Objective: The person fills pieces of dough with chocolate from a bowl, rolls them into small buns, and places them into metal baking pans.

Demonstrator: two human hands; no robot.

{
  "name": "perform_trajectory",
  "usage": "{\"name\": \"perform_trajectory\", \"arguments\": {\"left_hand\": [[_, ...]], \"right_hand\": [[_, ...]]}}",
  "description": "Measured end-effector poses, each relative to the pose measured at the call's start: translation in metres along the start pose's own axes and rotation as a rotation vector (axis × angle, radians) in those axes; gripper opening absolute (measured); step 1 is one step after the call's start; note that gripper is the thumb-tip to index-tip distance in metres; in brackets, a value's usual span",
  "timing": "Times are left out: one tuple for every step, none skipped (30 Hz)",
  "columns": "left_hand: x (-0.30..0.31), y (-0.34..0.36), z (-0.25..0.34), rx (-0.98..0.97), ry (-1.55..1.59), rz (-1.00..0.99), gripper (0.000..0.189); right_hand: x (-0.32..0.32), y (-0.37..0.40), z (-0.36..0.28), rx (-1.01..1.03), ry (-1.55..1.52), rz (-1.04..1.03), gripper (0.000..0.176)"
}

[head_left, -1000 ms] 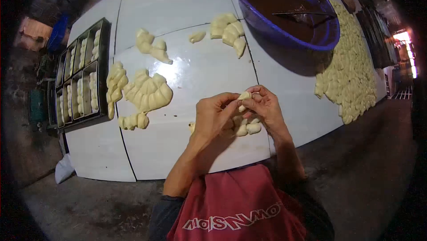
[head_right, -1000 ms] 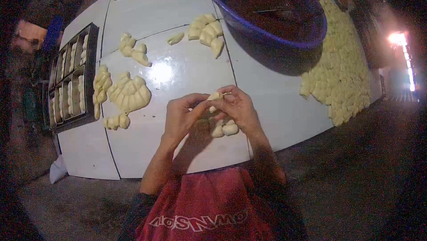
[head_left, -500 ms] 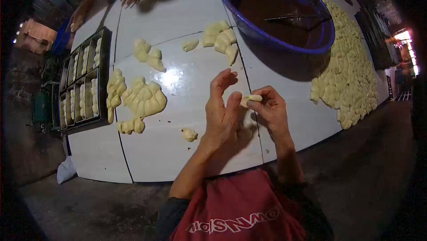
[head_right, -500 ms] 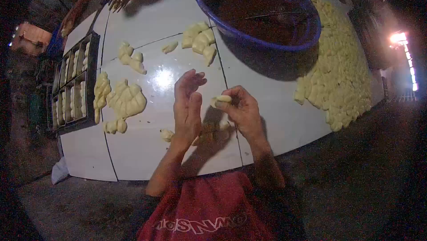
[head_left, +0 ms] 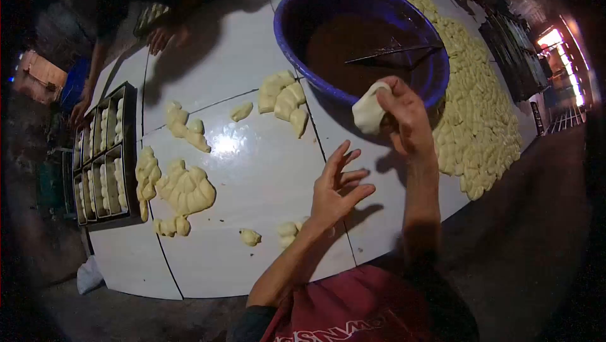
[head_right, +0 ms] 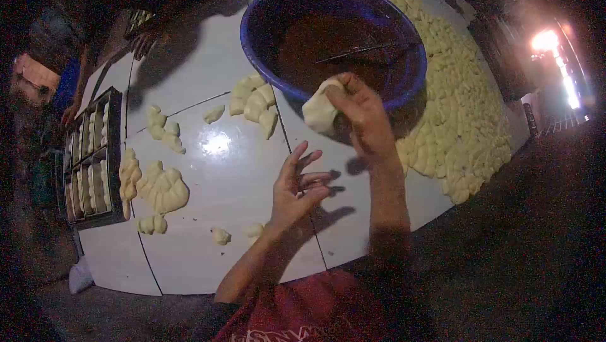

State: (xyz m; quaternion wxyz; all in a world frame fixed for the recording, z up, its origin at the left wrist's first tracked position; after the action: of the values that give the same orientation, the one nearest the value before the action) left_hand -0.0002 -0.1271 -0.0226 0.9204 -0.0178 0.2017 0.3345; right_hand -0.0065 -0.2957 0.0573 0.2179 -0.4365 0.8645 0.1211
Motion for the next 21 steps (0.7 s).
{"name": "perform_trajectory", "arguments": {"left_hand": [[0.004,0.001,0.006,0.084,0.007,-0.019,0.073],[0.01,0.0,0.008,0.165,0.016,-0.038,0.065],[0.02,-0.004,0.012,0.136,-0.074,-0.042,0.051],[0.028,-0.006,0.014,0.139,-0.083,-0.007,0.049],[0.036,-0.007,0.015,0.143,-0.093,0.029,0.046],[0.042,-0.006,0.016,0.149,-0.102,0.067,0.044],[0.047,-0.006,0.016,0.161,-0.104,0.086,0.042],[0.052,-0.004,0.015,0.175,-0.108,0.104,0.04],[0.056,-0.002,0.013,0.191,-0.112,0.119,0.039],[0.059,0.0,0.012,0.206,-0.117,0.133,0.037],[0.062,0.001,0.011,0.221,-0.122,0.145,0.036],[0.063,0.003,0.01,0.234,-0.13,0.131,0.036],[0.063,0.005,0.009,0.248,-0.138,0.119,0.036],[0.064,0.007,0.009,0.262,-0.146,0.107,0.036],[0.064,0.009,0.004,0.297,-0.138,0.111,0.036],[0.065,0.01,0.003,0.3,-0.13,0.098,0.036],[0.065,0.01,0.002,0.301,-0.121,0.084,0.036],[0.066,0.01,0.001,0.301,-0.11,0.072,0.035],[0.067,0.01,0.0,0.308,-0.111,0.071,0.036],[0.068,0.009,0.001,0.305,-0.124,0.067,0.036],[0.068,0.009,0.003,0.304,-0.138,0.063,0.036]], "right_hand": [[0.005,-0.018,-0.012,-0.031,0.164,0.004,0.019],[0.008,-0.034,-0.022,-0.061,0.33,0.007,0.02],[0.019,-0.051,-0.019,-0.124,0.356,0.02,0.022],[0.033,-0.071,-0.014,-0.126,0.471,-0.05,0.023],[0.049,-0.09,-0.006,-0.129,0.585,-0.121,0.025],[0.045,-0.098,-0.003,-0.133,0.698,-0.193,0.027],[0.044,-0.098,-0.002,-0.251,0.836,-0.159,0.029],[0.045,-0.105,0.006,-0.256,0.976,-0.212,0.03],[0.045,-0.115,0.016,-0.261,1.116,-0.263,0.03],[0.047,-0.12,0.023,-0.264,1.256,-0.313,0.031],[0.047,-0.123,0.029,-0.232,1.462,-0.379,0.034],[0.045,-0.124,0.036,-0.248,1.542,-0.44,0.032],[0.045,-0.125,0.046,-0.263,1.621,-0.503,0.031],[0.045,-0.125,0.055,-0.28,1.699,-0.568,0.029],[0.045,-0.123,0.061,-0.327,1.754,-0.611,0.032],[0.043,-0.123,0.063,-0.355,1.672,-0.638,0.033],[0.041,-0.125,0.062,-0.38,1.591,-0.664,0.034],[0.038,-0.126,0.061,-0.403,1.512,-0.69,0.035],[0.04,-0.127,0.057,-0.476,1.176,-0.572,0.029],[0.044,-0.128,0.053,-0.535,0.838,-0.453,0.024],[0.04,-0.129,0.045,-0.489,0.682,-0.422,0.025]]}}
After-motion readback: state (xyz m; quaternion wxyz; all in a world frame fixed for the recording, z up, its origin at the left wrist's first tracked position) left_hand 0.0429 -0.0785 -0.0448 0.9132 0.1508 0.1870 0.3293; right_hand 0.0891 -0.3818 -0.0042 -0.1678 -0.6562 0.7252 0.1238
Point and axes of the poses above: each hand's wrist, its own y-axis away from the middle knuckle, its own x-axis out of the back of the hand, z = x × y, the point moved 6 cm from there along -y, towards the middle knuckle, and after that the axes turned 9 degrees about -y, right-handed, at the moved point
